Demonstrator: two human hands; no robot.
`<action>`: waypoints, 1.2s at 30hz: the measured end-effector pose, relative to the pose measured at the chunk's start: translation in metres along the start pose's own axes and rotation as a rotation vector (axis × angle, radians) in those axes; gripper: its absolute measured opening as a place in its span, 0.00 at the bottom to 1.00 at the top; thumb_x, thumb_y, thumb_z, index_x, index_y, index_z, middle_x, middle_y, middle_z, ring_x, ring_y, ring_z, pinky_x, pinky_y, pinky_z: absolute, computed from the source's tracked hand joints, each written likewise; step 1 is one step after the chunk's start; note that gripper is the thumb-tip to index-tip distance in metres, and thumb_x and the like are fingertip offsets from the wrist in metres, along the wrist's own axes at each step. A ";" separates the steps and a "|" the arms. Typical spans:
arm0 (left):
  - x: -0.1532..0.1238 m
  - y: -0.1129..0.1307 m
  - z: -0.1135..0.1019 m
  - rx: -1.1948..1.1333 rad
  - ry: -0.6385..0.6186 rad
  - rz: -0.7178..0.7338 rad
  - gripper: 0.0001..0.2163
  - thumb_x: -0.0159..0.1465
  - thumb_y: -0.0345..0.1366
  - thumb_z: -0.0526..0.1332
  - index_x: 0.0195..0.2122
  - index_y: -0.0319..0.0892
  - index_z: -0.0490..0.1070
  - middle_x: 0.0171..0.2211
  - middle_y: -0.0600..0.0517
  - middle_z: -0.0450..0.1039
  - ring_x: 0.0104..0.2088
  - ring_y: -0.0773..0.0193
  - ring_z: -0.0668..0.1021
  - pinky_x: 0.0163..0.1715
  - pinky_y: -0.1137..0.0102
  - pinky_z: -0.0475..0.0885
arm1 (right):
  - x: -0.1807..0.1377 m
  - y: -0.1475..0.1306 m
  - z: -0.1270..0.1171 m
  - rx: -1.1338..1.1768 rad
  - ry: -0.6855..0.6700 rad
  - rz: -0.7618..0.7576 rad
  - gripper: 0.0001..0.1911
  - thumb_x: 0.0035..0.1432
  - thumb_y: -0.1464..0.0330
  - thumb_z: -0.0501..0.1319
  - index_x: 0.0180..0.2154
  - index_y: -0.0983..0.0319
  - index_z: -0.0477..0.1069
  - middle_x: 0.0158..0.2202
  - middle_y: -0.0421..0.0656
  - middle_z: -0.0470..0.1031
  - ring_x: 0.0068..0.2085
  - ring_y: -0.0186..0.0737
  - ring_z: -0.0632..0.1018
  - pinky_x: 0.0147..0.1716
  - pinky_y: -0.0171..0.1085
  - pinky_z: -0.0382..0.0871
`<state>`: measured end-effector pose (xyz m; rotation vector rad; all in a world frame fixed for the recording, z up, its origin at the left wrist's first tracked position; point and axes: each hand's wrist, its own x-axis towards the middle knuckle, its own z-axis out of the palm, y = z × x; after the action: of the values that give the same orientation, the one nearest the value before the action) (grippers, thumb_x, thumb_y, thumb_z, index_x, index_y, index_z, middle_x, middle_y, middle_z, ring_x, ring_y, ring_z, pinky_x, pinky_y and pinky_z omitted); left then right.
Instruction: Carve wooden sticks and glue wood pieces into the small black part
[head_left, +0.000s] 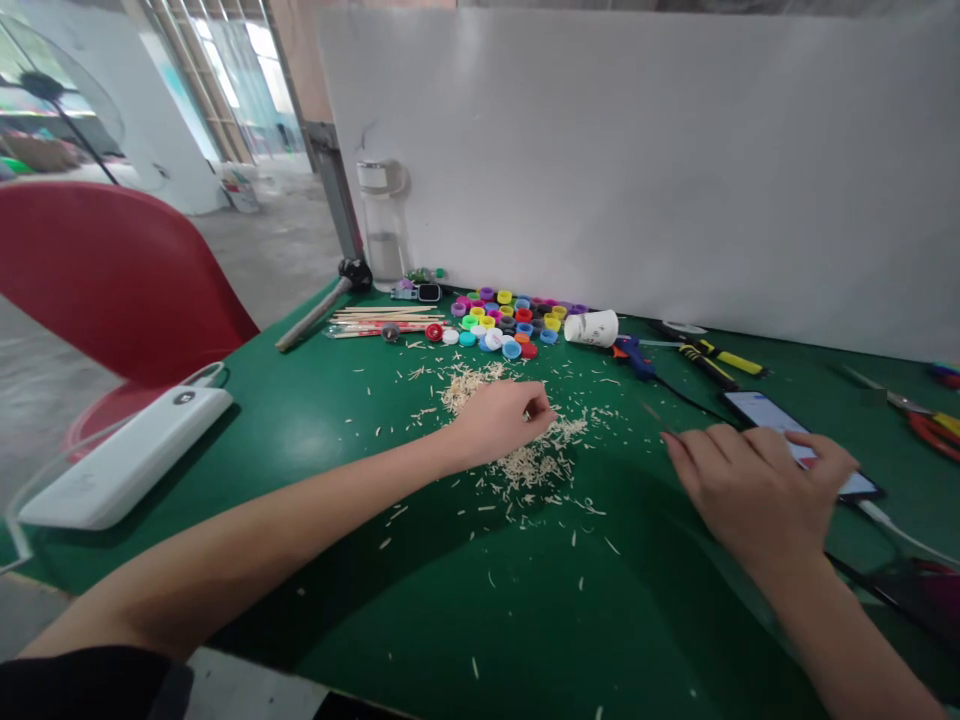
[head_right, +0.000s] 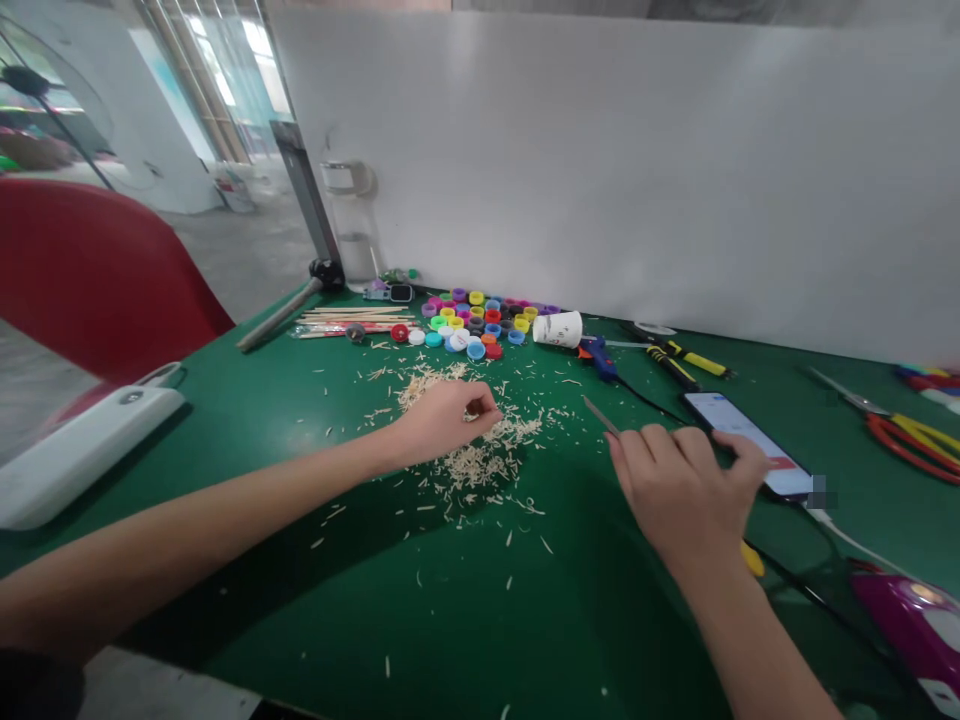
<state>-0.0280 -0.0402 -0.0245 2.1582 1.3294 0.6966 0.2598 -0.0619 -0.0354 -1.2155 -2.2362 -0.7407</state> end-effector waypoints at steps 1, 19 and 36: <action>0.000 0.000 0.000 -0.029 -0.009 -0.002 0.13 0.64 0.44 0.52 0.34 0.43 0.70 0.34 0.51 0.76 0.31 0.66 0.73 0.30 0.69 0.64 | 0.008 0.000 0.002 -0.117 -0.021 -0.012 0.13 0.63 0.66 0.54 0.25 0.61 0.64 0.22 0.39 0.63 0.31 0.38 0.62 0.35 0.42 0.49; -0.002 -0.006 -0.003 -0.030 -0.033 0.045 0.11 0.64 0.40 0.54 0.37 0.43 0.74 0.35 0.52 0.77 0.33 0.65 0.75 0.32 0.70 0.67 | 0.038 -0.055 0.011 0.184 -0.227 -0.370 0.11 0.64 0.66 0.52 0.30 0.62 0.66 0.29 0.42 0.68 0.32 0.36 0.68 0.26 0.35 0.54; -0.002 0.000 -0.002 0.011 -0.040 0.101 0.10 0.64 0.40 0.55 0.33 0.43 0.75 0.31 0.54 0.77 0.29 0.68 0.73 0.30 0.71 0.64 | 0.039 -0.060 0.030 0.203 -0.190 -0.370 0.11 0.64 0.66 0.53 0.32 0.63 0.70 0.30 0.42 0.72 0.33 0.36 0.70 0.29 0.35 0.58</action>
<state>-0.0302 -0.0420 -0.0233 2.2491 1.2134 0.6832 0.1842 -0.0461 -0.0460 -0.8136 -2.6604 -0.5278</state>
